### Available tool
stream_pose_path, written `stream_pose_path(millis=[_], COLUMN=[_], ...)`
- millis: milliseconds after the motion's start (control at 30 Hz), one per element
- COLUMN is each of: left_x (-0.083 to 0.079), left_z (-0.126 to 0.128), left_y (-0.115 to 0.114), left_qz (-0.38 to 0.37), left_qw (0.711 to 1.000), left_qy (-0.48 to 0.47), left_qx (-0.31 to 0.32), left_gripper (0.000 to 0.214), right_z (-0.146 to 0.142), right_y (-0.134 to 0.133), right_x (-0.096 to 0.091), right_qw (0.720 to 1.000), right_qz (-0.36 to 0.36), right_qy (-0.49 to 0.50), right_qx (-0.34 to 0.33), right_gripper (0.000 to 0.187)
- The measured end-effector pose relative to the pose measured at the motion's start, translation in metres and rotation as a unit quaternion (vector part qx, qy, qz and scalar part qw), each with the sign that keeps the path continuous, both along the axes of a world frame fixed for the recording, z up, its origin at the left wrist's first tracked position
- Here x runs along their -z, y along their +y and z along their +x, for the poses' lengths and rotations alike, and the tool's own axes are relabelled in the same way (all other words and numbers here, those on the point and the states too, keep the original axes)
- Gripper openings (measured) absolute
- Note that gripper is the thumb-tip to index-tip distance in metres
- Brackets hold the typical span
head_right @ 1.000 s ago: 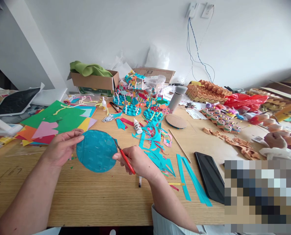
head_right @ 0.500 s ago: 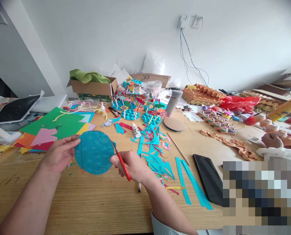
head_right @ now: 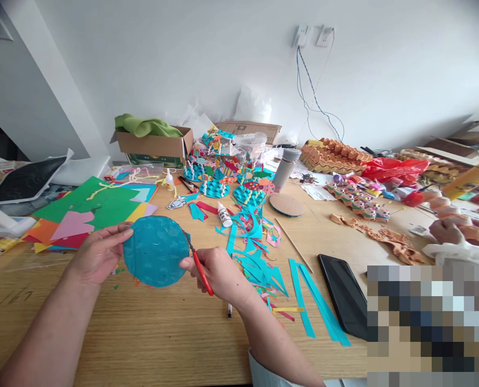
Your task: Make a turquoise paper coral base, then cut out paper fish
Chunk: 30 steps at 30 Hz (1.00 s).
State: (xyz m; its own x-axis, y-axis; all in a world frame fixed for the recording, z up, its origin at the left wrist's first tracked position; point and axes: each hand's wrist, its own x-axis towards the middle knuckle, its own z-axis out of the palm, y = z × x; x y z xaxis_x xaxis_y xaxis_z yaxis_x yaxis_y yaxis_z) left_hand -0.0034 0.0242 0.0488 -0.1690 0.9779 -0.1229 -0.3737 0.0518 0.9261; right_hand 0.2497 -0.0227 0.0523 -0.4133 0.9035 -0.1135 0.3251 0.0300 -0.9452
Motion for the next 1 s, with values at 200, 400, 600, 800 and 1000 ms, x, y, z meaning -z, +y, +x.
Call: stream_pose_path(millis=[200,400,600,800,1000], left_x=[0.0,0.0,-0.001,0.0,0.004], left_z=[-0.001,-0.004,-0.01,-0.006,-0.005], left_y=[0.001,0.002,0.005,0.005,0.005], left_qz=[-0.023,-0.012,0.028,0.082,0.129], left_qw=[1.0,1.0,0.994,0.991,0.987], left_qy=[0.005,-0.026,-0.091,-0.096,-0.084], left_qx=[0.009,-0.005,-0.056,-0.048,-0.036], left_gripper=[0.033,0.029,0.023,0.023,0.027], right_z=[-0.001,-0.001,0.002,-0.005,-0.004], right_y=[0.0,0.005,0.015,0.018,0.021], right_x=[0.001,0.007,0.016,0.025,0.033], right_qw=[1.0,0.995,0.893,0.841,0.828], right_qz=[0.01,0.027,0.203,0.183,0.236], right_qy=[-0.014,-0.018,-0.371,-0.502,-0.502], right_qx=[0.014,0.095,0.155,0.085,0.078], right_gripper=[0.056,0.056,0.05,0.047,0.055])
